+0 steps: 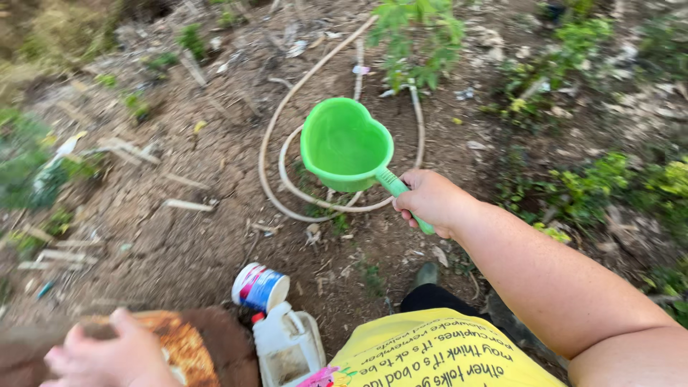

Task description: The person waters plants in a garden using a green plastic scoop to transfer water from a large metal drum into buckets and onto the plants.

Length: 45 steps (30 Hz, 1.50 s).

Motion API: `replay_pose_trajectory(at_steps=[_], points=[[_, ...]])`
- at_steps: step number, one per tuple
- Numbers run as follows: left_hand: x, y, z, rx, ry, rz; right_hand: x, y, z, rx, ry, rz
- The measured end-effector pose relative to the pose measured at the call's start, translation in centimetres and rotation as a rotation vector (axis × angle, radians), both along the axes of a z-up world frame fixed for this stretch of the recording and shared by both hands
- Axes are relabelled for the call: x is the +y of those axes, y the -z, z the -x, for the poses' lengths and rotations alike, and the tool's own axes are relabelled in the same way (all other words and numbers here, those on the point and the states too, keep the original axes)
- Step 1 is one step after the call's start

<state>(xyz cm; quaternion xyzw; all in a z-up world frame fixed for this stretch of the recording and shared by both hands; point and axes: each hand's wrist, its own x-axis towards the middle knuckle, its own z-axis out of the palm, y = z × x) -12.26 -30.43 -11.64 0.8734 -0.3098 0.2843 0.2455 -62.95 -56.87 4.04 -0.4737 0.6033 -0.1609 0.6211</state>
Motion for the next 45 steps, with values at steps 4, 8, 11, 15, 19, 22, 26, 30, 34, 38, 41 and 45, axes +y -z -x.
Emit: replay_pose_trajectory(at_steps=[4,8,11,15,19,22,26,30,34,38,41,45], points=[[-16.4,0.7,7.8,0.159,0.232,-0.095,-2.9,-0.1,8.8,0.014,0.149,0.025],[-28.9,-1.3,16.8,0.539,0.410,-0.088,-6.4,0.1,17.7,0.096,0.284,0.000],[-34.8,-2.2,23.0,0.676,0.476,-0.045,-8.8,1.2,23.6,0.050,0.400,0.063],[-42.0,-3.0,30.6,1.051,0.438,0.063,-11.7,1.9,30.8,0.114,0.472,0.051],[-47.8,-2.3,34.5,1.337,0.331,-0.109,-14.4,2.3,35.8,0.095,0.616,0.025],[-53.0,1.4,35.9,1.287,0.408,-0.029,-16.8,3.2,38.5,0.092,0.679,-0.010],[-61.2,5.9,36.4,1.300,0.467,0.030,-21.6,5.3,41.9,0.056,0.759,0.013],[-70.3,8.1,36.9,1.293,0.428,-0.011,-28.5,7.1,45.0,0.051,0.776,0.045],[-80.3,9.6,37.4,1.317,0.410,0.025,-37.2,6.8,46.5,0.018,0.847,0.030],[-90.7,8.2,38.6,1.378,0.502,0.042,-46.2,5.1,47.4,-0.003,0.914,0.011],[-98.2,4.6,41.1,1.349,0.563,0.016,-52.3,4.3,48.1,0.012,0.926,-0.001],[-107.1,1.9,47.9,1.382,0.618,0.014,-59.6,3.8,50.2,-0.027,0.897,0.010]])
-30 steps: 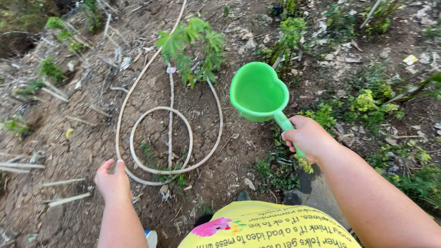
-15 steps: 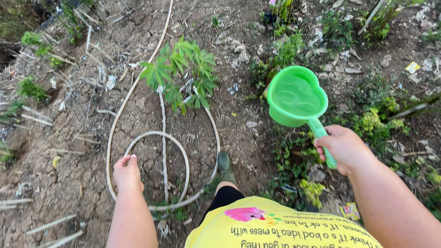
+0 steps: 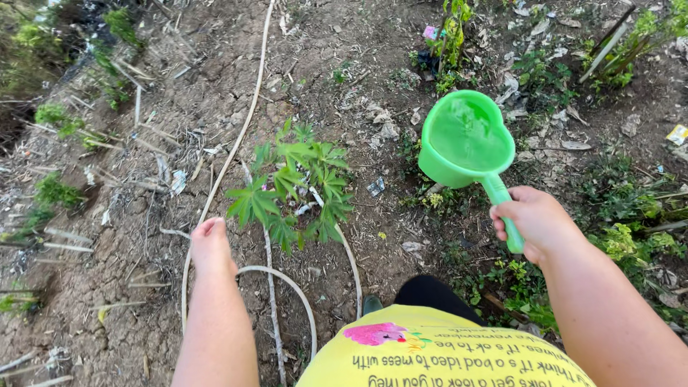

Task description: The person waters plants in a garden using a green plastic scoop to transfer water from a large metal drum into buckets and onto the plants.

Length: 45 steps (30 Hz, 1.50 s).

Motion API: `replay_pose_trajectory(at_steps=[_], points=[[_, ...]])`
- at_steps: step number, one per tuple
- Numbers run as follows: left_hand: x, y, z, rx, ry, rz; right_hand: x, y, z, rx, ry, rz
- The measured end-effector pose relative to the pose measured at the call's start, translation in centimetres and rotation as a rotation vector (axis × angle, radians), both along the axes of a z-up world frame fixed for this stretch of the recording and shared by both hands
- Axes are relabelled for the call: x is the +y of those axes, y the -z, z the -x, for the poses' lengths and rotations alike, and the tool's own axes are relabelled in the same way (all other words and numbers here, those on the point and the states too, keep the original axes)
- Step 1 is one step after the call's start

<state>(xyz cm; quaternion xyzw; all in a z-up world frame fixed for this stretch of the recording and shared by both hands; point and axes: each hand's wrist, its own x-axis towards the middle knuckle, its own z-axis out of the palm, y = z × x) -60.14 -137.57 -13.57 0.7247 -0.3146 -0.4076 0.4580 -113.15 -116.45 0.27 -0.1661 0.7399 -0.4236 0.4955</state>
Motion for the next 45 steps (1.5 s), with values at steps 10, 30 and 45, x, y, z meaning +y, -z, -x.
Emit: replay_pose_trajectory(at_steps=[10,30,45], points=[[-19.0,-2.4,15.8,0.195,0.186,-0.088,-18.2,4.2,9.5,-0.027,0.002,0.035],[-53.7,2.3,25.8,0.300,-0.100,-0.137,-58.7,3.2,27.7,-0.058,-0.057,0.003],[-94.2,1.0,35.5,0.269,0.011,-0.107,-93.8,4.0,34.0,-0.059,-0.019,0.058]])
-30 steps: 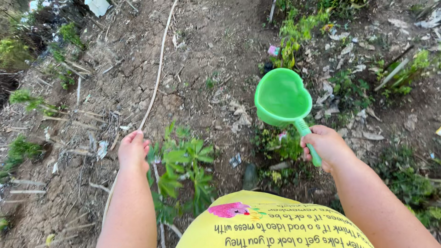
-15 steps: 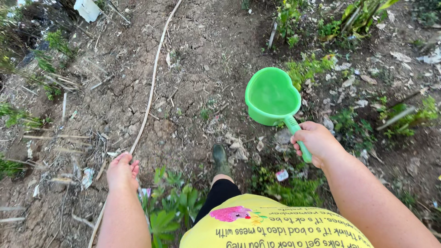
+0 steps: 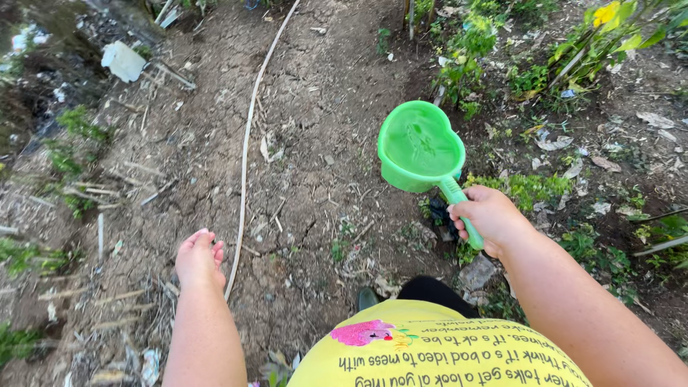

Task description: The person waters plants in a garden using a green plastic scoop to transfer water from a large metal drum into buckets and onto the plants.

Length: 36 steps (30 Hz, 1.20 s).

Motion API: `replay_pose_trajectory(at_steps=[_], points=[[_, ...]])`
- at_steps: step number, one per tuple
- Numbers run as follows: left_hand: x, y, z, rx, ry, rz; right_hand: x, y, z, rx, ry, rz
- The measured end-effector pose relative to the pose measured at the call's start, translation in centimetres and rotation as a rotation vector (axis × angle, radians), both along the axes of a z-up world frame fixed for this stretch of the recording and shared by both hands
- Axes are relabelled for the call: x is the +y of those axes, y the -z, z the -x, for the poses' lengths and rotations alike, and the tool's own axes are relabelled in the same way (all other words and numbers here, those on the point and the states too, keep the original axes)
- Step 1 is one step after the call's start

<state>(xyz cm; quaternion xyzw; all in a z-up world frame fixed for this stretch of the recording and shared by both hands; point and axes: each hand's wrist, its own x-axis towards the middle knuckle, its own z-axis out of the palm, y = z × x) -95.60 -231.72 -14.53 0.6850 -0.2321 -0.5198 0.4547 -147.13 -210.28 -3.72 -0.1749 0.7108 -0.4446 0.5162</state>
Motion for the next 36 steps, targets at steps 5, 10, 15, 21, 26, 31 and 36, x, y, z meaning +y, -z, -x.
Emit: replay_pose_trajectory(at_steps=[5,10,15,21,26,31,36], points=[[-9.0,-0.9,7.6,0.026,0.104,0.017,-9.8,-1.3,2.8,-0.018,0.054,-0.024],[-18.6,1.0,15.2,0.099,0.234,-0.019,-20.2,0.3,8.5,0.026,0.065,0.002],[-30.9,2.1,20.3,0.052,0.228,0.001,-31.5,2.3,16.0,-0.012,0.073,-0.024],[-44.3,1.5,26.0,0.052,0.125,-0.039,-46.1,0.9,24.1,0.058,0.029,-0.092],[-51.4,0.9,29.8,0.068,0.042,-0.098,-56.7,0.6,29.0,0.090,0.001,-0.095],[-60.6,1.0,31.7,0.055,-0.079,-0.120,-67.0,1.8,32.6,-0.018,0.025,-0.002],[-74.2,3.6,31.6,0.073,-0.095,-0.091,-77.8,3.4,34.4,0.007,0.074,-0.023]])
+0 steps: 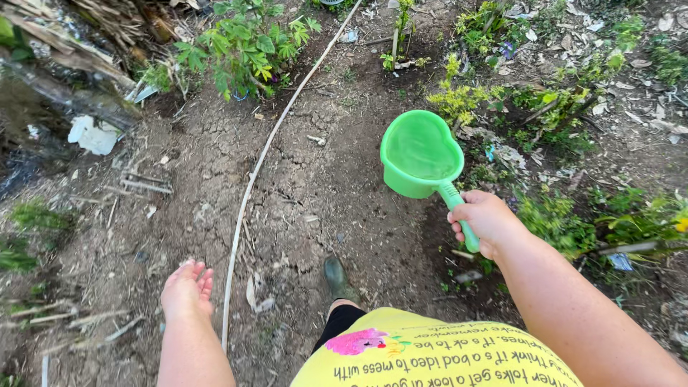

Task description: The person waters plants in a garden using a green plastic scoop to transfer water from a large metal drum into buckets and onto the plants.

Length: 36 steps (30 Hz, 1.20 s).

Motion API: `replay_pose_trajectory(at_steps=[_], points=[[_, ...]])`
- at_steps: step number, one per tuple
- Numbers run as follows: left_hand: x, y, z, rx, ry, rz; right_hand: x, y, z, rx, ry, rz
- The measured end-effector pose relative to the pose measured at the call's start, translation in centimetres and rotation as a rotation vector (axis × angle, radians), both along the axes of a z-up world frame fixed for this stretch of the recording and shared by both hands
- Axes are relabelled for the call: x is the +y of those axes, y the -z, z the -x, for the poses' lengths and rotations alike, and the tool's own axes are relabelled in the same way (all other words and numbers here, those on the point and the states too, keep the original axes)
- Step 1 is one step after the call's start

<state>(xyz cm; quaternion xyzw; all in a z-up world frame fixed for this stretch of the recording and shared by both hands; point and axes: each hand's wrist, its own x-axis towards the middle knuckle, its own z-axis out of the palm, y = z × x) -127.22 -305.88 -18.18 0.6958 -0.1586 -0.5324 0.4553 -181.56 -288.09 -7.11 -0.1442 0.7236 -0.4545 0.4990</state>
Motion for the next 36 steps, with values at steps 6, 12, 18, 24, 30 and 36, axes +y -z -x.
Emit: replay_pose_trajectory(at_steps=[6,12,18,24,30,36], points=[[-17.4,-0.2,2.8,-0.023,-0.006,-0.041,-14.1,-0.6,2.4,0.000,0.079,0.010],[-32.3,-4.8,10.0,-0.038,0.125,0.052,-25.5,-1.7,6.1,-0.008,0.159,0.005],[-43.9,-4.2,20.3,0.032,0.252,0.045,-35.6,-0.5,12.2,0.003,0.217,-0.014],[-57.1,-1.7,29.3,0.115,0.334,0.071,-46.9,3.4,20.7,0.009,0.212,0.018],[-70.2,-3.0,36.5,0.055,0.269,0.042,-59.2,3.2,29.9,0.010,0.197,-0.006],[-78.6,-2.6,44.0,0.057,0.239,-0.010,-69.2,1.4,37.4,0.009,0.197,0.002]])
